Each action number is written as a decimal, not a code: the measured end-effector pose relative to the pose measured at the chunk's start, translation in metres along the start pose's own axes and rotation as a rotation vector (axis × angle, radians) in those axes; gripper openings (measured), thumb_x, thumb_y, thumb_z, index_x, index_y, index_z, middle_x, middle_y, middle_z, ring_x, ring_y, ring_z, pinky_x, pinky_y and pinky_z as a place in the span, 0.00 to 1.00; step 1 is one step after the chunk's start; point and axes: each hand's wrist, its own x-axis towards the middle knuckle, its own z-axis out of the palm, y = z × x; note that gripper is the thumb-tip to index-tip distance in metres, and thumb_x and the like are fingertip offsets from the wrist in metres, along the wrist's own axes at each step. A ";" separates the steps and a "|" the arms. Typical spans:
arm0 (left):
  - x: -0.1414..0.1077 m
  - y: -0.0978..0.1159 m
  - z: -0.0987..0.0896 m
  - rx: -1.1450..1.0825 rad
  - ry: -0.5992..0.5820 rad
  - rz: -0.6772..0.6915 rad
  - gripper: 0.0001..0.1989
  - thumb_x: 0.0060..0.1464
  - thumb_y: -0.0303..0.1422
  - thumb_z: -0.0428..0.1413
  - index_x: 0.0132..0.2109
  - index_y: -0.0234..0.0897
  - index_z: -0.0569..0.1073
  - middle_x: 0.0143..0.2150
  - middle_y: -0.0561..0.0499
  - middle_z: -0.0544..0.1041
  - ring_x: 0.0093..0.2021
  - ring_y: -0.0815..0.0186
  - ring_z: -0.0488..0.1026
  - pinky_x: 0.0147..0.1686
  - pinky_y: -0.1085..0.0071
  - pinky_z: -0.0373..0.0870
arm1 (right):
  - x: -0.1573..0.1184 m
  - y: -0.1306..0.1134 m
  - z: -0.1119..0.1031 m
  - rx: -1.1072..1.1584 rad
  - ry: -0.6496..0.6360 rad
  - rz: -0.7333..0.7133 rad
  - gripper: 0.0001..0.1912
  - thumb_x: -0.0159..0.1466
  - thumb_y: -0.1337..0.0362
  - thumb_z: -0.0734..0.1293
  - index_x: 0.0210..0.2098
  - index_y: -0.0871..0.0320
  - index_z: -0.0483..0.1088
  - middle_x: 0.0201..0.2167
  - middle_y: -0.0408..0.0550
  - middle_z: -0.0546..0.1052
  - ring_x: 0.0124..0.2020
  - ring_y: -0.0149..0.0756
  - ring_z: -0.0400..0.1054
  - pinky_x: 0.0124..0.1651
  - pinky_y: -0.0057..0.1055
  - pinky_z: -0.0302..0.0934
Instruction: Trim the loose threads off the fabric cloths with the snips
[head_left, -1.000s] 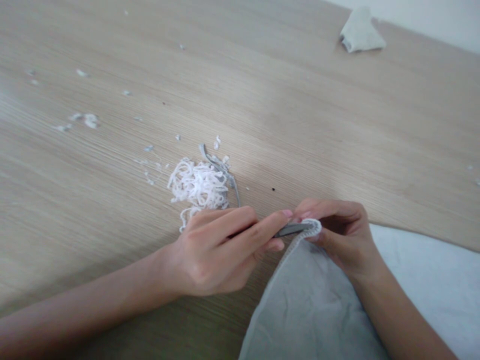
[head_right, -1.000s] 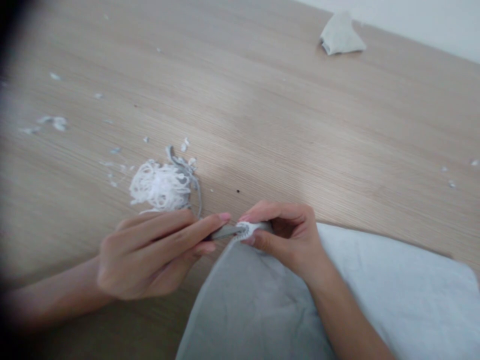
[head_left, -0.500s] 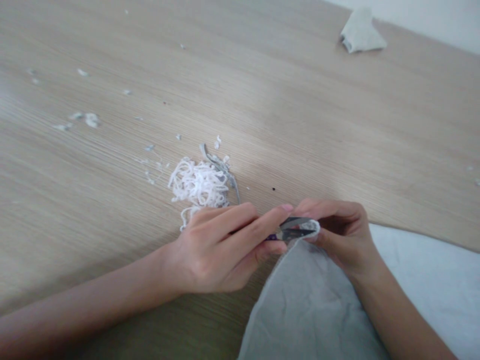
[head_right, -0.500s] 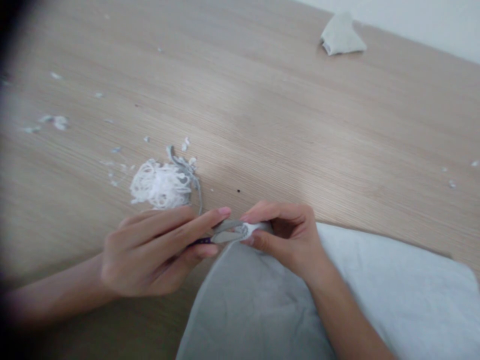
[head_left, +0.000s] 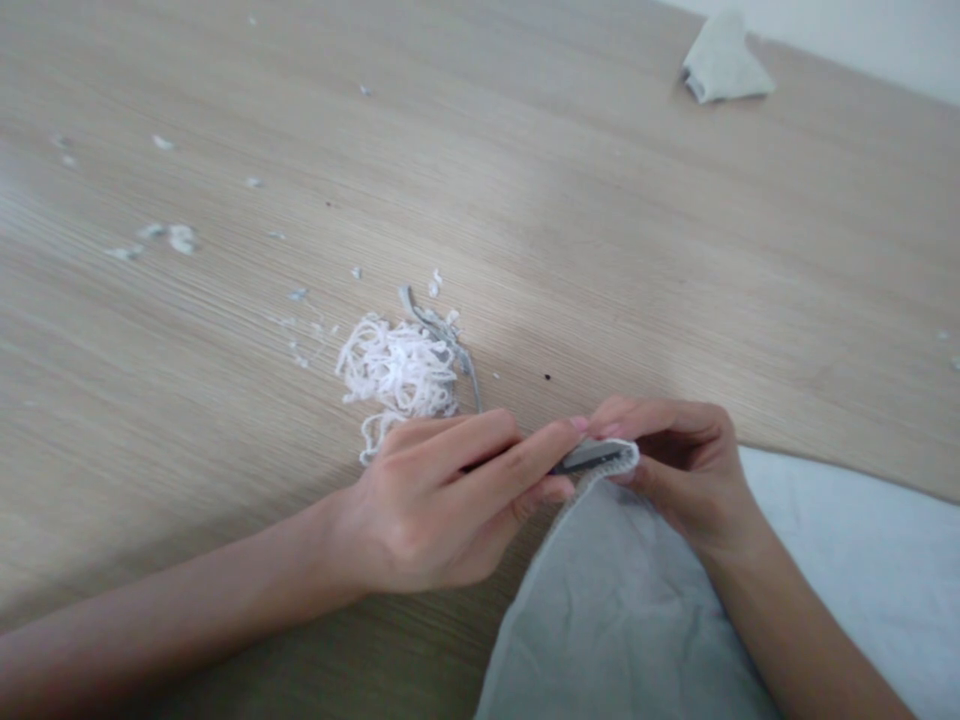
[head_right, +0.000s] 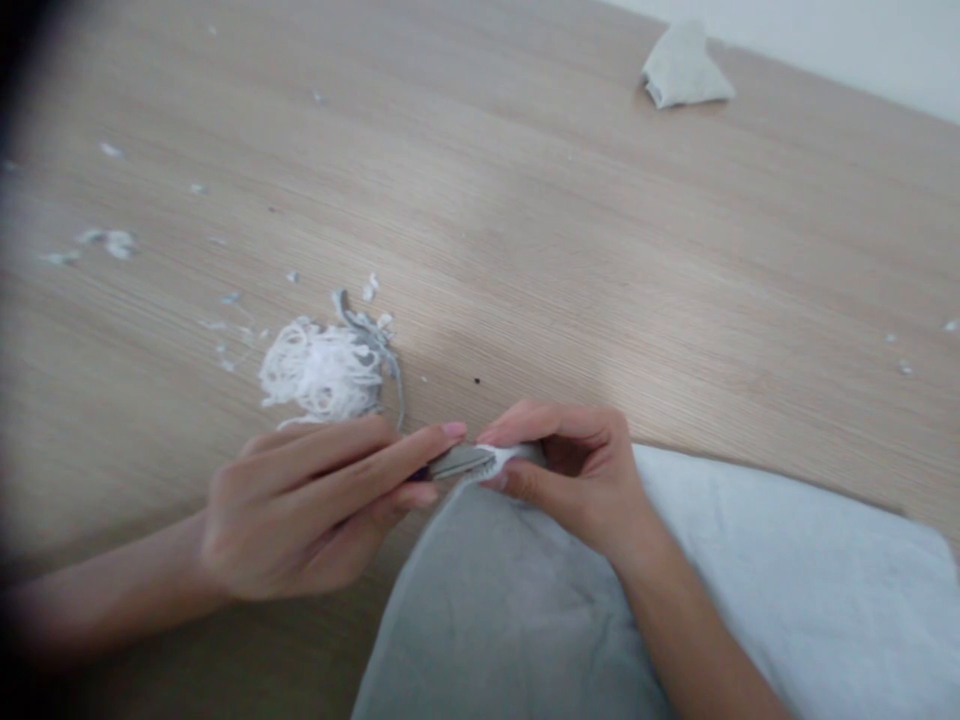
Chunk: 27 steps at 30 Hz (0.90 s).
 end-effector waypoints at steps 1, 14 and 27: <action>0.000 0.000 0.000 -0.007 -0.001 -0.004 0.13 0.67 0.32 0.53 0.54 0.30 0.74 0.33 0.50 0.79 0.28 0.70 0.76 0.24 0.76 0.70 | 0.000 0.000 0.000 0.003 0.001 -0.002 0.09 0.54 0.65 0.78 0.35 0.49 0.83 0.31 0.47 0.83 0.33 0.36 0.76 0.36 0.31 0.72; 0.002 -0.003 -0.001 -0.064 0.021 -0.058 0.13 0.68 0.35 0.53 0.53 0.33 0.75 0.34 0.49 0.81 0.27 0.71 0.76 0.24 0.77 0.71 | 0.000 0.002 -0.002 0.029 0.010 0.005 0.08 0.54 0.64 0.79 0.35 0.49 0.83 0.31 0.46 0.83 0.33 0.36 0.76 0.36 0.32 0.70; -0.001 -0.003 0.002 -0.044 0.026 -0.001 0.16 0.67 0.37 0.54 0.54 0.30 0.74 0.33 0.48 0.80 0.27 0.69 0.75 0.24 0.74 0.69 | 0.000 0.003 -0.002 0.057 -0.012 0.006 0.09 0.55 0.66 0.78 0.36 0.50 0.83 0.32 0.46 0.83 0.34 0.34 0.76 0.37 0.29 0.70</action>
